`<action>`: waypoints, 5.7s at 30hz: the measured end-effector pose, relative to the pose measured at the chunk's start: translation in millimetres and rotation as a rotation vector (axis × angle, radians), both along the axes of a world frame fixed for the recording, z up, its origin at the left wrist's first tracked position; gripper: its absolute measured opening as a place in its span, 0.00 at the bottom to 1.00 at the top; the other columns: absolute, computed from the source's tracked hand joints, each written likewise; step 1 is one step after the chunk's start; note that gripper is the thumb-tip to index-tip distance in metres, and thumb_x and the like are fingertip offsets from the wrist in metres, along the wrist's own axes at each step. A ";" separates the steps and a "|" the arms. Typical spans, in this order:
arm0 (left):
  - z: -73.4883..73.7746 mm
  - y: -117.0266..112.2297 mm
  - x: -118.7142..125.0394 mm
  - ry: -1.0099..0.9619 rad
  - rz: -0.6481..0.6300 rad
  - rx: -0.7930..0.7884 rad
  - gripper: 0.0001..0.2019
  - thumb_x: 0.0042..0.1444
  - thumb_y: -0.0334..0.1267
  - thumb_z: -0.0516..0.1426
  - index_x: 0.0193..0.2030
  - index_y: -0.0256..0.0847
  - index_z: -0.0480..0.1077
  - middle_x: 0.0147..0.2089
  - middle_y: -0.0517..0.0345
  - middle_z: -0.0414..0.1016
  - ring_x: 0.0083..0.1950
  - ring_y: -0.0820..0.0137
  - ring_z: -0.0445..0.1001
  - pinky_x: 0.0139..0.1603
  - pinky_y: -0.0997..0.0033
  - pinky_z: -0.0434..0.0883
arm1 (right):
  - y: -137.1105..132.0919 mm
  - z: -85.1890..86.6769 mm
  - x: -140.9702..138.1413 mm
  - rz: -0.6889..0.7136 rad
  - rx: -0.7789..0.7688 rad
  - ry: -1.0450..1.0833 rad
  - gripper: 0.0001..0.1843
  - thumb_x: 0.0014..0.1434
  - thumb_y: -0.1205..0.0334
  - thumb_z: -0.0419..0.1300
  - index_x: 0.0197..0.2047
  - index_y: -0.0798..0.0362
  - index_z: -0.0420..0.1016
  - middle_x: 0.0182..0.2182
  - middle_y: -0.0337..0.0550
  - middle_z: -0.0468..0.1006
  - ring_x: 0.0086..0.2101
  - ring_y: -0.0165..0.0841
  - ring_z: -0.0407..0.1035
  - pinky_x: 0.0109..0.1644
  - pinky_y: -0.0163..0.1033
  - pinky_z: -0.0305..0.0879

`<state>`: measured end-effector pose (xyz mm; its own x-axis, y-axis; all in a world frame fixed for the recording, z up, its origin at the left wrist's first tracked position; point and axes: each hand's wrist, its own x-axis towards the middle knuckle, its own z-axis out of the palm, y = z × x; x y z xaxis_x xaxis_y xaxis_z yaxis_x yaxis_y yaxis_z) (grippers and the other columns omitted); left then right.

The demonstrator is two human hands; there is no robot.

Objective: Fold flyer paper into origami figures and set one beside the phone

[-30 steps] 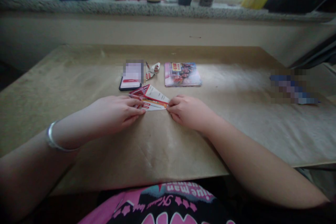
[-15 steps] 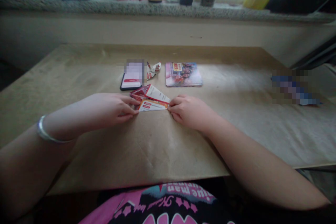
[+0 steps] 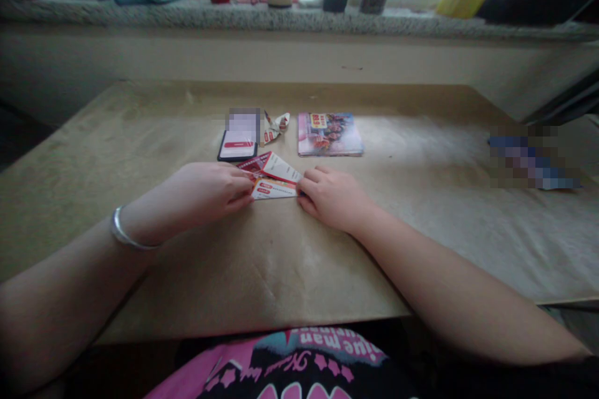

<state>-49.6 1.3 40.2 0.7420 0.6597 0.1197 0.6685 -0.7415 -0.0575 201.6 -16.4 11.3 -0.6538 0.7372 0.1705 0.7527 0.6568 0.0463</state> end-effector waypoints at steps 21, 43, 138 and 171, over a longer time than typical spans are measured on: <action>-28.6 -0.8 28.2 -0.132 -0.080 0.374 0.11 0.62 0.38 0.51 0.32 0.40 0.71 0.32 0.57 0.74 0.35 0.68 0.71 0.34 0.66 0.61 | 3.3 -5.1 -7.0 -0.037 0.123 0.326 0.06 0.56 0.66 0.56 0.29 0.51 0.73 0.29 0.44 0.77 0.36 0.38 0.66 0.51 0.45 0.60; -32.0 -0.1 30.7 -0.588 -0.087 0.039 0.07 0.60 0.35 0.55 0.32 0.37 0.71 0.33 0.58 0.71 0.30 0.76 0.67 0.31 0.76 0.64 | 8.4 -8.4 -8.2 -0.087 -0.020 0.616 0.05 0.49 0.70 0.56 0.28 0.50 0.66 0.30 0.42 0.71 0.35 0.36 0.66 0.41 0.40 0.62; -26.6 5.1 17.4 -0.725 -0.132 -0.068 0.08 0.57 0.37 0.59 0.28 0.38 0.70 0.31 0.59 0.74 0.34 0.72 0.71 0.41 0.70 0.67 | 17.6 1.4 32.4 0.147 -0.031 0.524 0.07 0.58 0.63 0.59 0.29 0.52 0.73 0.28 0.44 0.75 0.33 0.34 0.68 0.39 0.41 0.64; -31.6 5.7 16.1 -0.235 -0.129 -0.183 0.22 0.57 0.49 0.58 0.56 0.43 0.70 0.54 0.51 0.71 0.55 0.59 0.66 0.58 0.58 0.62 | 17.4 -2.6 29.6 0.111 -0.036 0.219 0.11 0.62 0.63 0.55 0.41 0.50 0.80 0.40 0.46 0.81 0.41 0.38 0.73 0.45 0.43 0.67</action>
<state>-33.5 7.0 8.6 0.7872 0.5881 0.1855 0.5473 -0.8049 0.2291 231.2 0.9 8.7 -0.6815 0.6712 0.2916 0.6654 0.7342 -0.1349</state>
